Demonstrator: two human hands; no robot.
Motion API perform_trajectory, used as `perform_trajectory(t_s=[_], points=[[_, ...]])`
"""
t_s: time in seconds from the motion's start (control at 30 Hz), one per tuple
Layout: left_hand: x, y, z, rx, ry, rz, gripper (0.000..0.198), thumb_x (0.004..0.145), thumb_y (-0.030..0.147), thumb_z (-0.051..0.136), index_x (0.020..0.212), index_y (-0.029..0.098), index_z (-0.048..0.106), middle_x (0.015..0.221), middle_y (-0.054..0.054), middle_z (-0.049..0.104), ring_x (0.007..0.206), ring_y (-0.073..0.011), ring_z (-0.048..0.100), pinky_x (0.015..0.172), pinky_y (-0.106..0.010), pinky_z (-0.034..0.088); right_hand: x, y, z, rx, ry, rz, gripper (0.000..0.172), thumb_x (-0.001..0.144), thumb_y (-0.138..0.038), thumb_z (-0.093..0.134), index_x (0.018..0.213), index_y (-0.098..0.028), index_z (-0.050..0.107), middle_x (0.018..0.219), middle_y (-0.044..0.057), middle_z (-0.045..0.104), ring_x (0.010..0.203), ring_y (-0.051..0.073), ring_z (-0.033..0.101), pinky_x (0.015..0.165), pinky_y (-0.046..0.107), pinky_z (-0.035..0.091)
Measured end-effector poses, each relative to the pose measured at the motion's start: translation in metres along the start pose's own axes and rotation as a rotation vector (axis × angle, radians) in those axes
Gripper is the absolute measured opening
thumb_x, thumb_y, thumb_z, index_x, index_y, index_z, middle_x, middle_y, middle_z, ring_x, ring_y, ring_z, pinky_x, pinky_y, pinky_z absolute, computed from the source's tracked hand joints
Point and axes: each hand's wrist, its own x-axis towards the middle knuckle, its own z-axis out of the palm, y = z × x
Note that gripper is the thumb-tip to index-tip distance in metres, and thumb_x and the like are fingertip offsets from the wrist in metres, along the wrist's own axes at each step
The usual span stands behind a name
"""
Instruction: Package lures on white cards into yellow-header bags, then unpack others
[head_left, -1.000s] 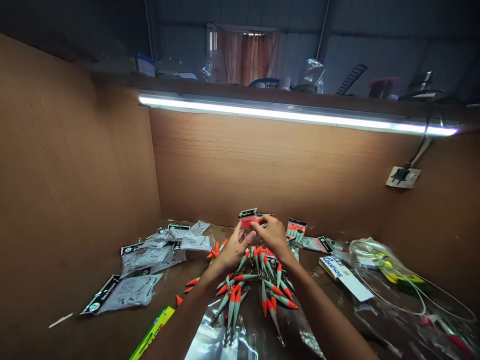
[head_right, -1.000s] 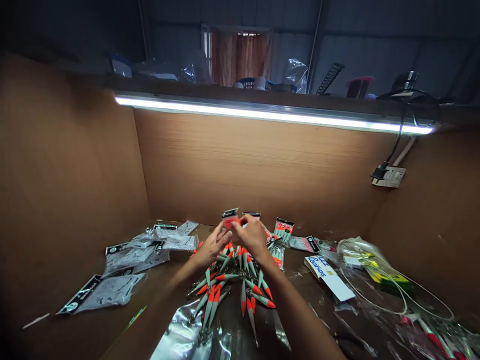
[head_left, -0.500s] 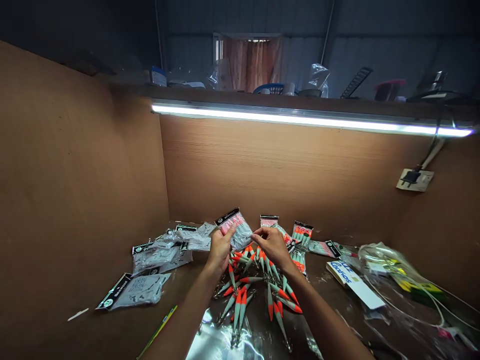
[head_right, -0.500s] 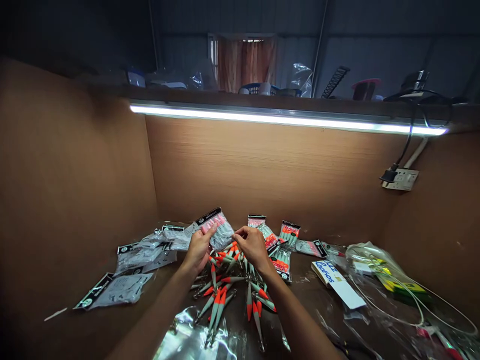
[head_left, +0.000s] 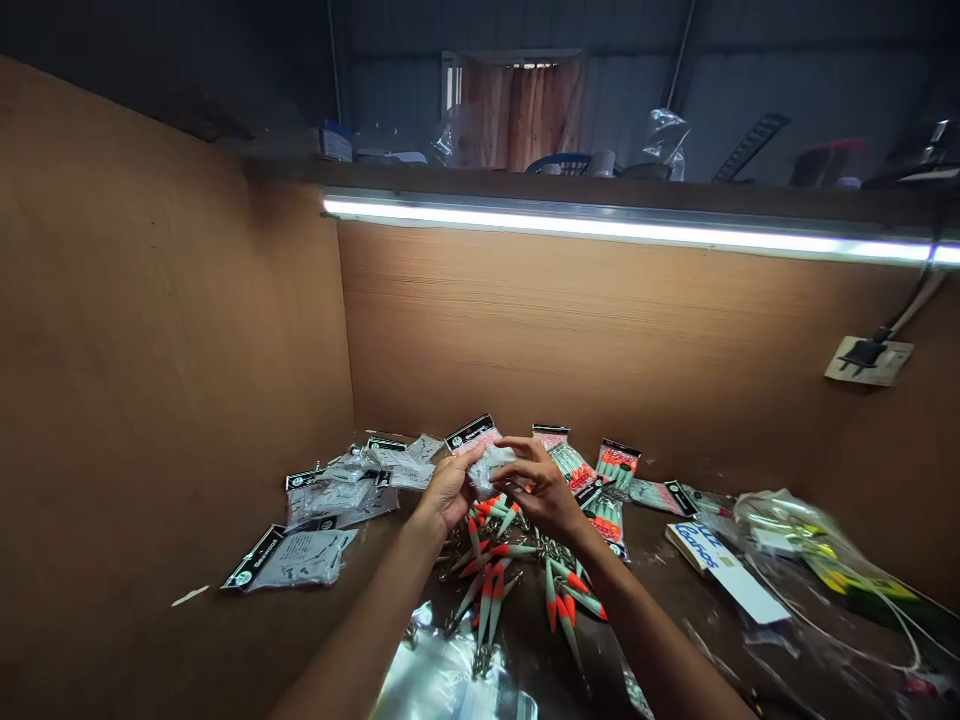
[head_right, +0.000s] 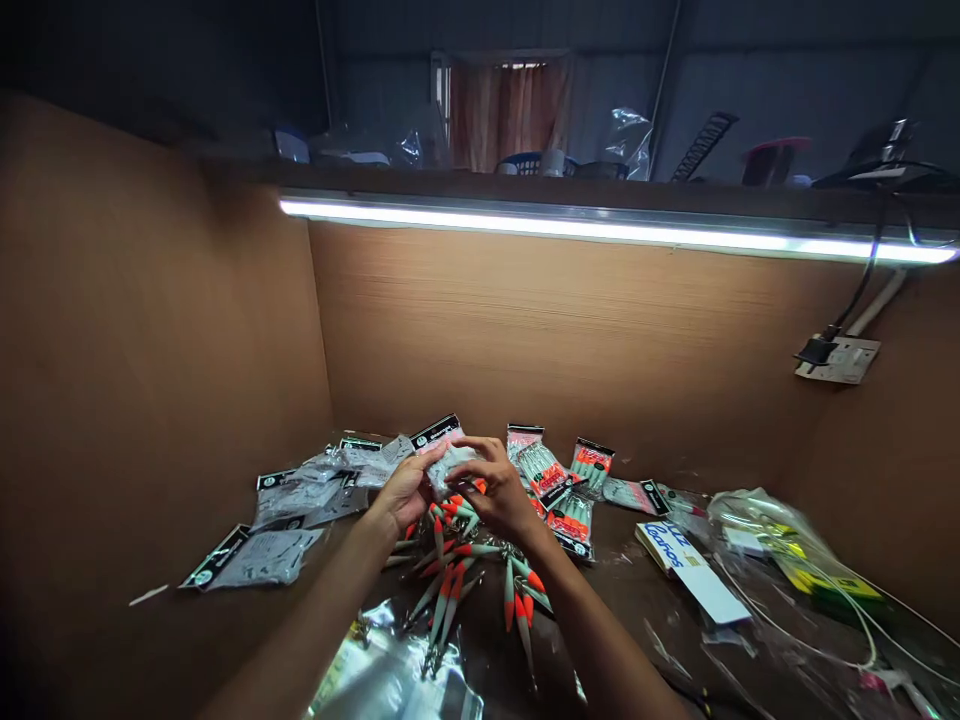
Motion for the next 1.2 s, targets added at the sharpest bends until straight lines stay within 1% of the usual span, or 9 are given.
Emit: perform_trajectory(t_s=[0.17,0.33,0.43,0.53,0.67,0.8,1.0,1.1,1.2], points=[[0.006,0.009,-0.010,0.014,-0.003,0.008,0.026,0.081,0.023,0.072,0.102,0.007,0.069,0.084,-0.014,0.077,0.072,-0.0272,0.074,0.072,-0.039,0.060,-0.003,-0.005,-0.024,0.127,-0.184,-0.023,0.014,0.086,-0.040,0.071,0.087,-0.028,0.079,0.146,0.003,0.049,0.133,0.028,0.046,0.111,0.046,0.037],[0.009,0.008,-0.013,0.067,0.002,0.228,0.034,0.074,0.028,0.081,0.102,0.013,0.069,0.089,-0.008,0.077,0.082,-0.0230,0.074,0.082,-0.035,0.057,0.008,0.019,-0.043,0.250,0.301,0.178,0.037,0.096,-0.051,0.051,0.110,-0.027,0.075,0.140,0.008,0.056,0.127,0.028,0.053,0.104,0.046,0.043],[0.006,-0.002,-0.004,0.169,-0.093,0.253,0.046,0.059,0.022,0.091,0.100,0.012,0.070,0.090,-0.009,0.077,0.083,-0.0243,0.073,0.084,-0.035,0.056,0.022,0.029,-0.034,0.277,0.228,0.333,0.045,0.086,-0.049,0.064,0.123,-0.024,0.068,0.128,0.011,0.066,0.115,0.026,0.061,0.097,0.042,0.048],[0.003,-0.009,0.003,0.279,-0.200,0.273,0.071,0.057,0.023,0.093,0.120,0.014,0.062,0.103,-0.012,0.076,0.095,-0.0273,0.072,0.093,-0.041,0.053,0.031,0.028,-0.020,0.312,0.103,0.359,0.036,0.074,-0.043,0.075,0.100,-0.018,0.075,0.099,0.009,0.075,0.091,0.024,0.068,0.085,0.037,0.052],[0.006,0.005,-0.003,0.458,-0.162,0.452,0.100,0.070,0.042,0.085,0.149,0.020,0.028,0.136,-0.023,0.057,0.127,-0.0313,0.056,0.106,-0.047,0.042,0.033,0.023,-0.005,0.187,0.299,0.286,0.022,0.081,-0.037,0.065,0.087,-0.018,0.074,0.086,0.006,0.074,0.081,0.021,0.066,0.078,0.033,0.050],[0.006,0.024,-0.014,0.585,-0.103,0.543,0.102,0.074,0.051,0.080,0.152,0.019,0.022,0.144,-0.026,0.048,0.138,-0.0332,0.043,0.113,-0.049,0.033,0.038,0.023,0.006,0.059,0.389,0.228,0.017,0.081,-0.033,0.064,0.082,-0.020,0.074,0.083,0.005,0.073,0.080,0.021,0.064,0.078,0.033,0.049],[-0.002,0.017,-0.008,0.924,-0.149,0.644,0.081,0.071,0.042,0.083,0.141,0.024,0.045,0.128,-0.013,0.065,0.116,-0.0292,0.063,0.099,-0.040,0.046,0.050,0.026,0.014,0.090,0.396,0.183,0.028,0.089,-0.040,0.058,0.101,-0.019,0.073,0.097,0.007,0.073,0.090,0.022,0.066,0.083,0.032,0.051],[-0.001,0.026,-0.018,1.206,0.076,0.709,0.037,0.084,0.038,0.070,0.116,0.021,0.064,0.103,-0.009,0.074,0.089,-0.0252,0.071,0.079,-0.033,0.052,0.046,0.038,0.003,-0.032,0.201,0.262,0.042,0.086,-0.042,0.064,0.124,-0.023,0.066,0.113,0.006,0.072,0.100,0.021,0.066,0.088,0.031,0.051],[0.000,0.054,-0.045,1.563,0.528,0.667,0.035,0.087,0.036,0.064,0.119,0.021,0.061,0.100,-0.009,0.075,0.084,-0.0281,0.071,0.074,-0.036,0.051,0.032,0.061,-0.035,-0.319,0.087,0.510,0.046,0.085,-0.040,0.065,0.129,-0.025,0.063,0.126,0.007,0.068,0.114,0.021,0.062,0.098,0.032,0.046]])
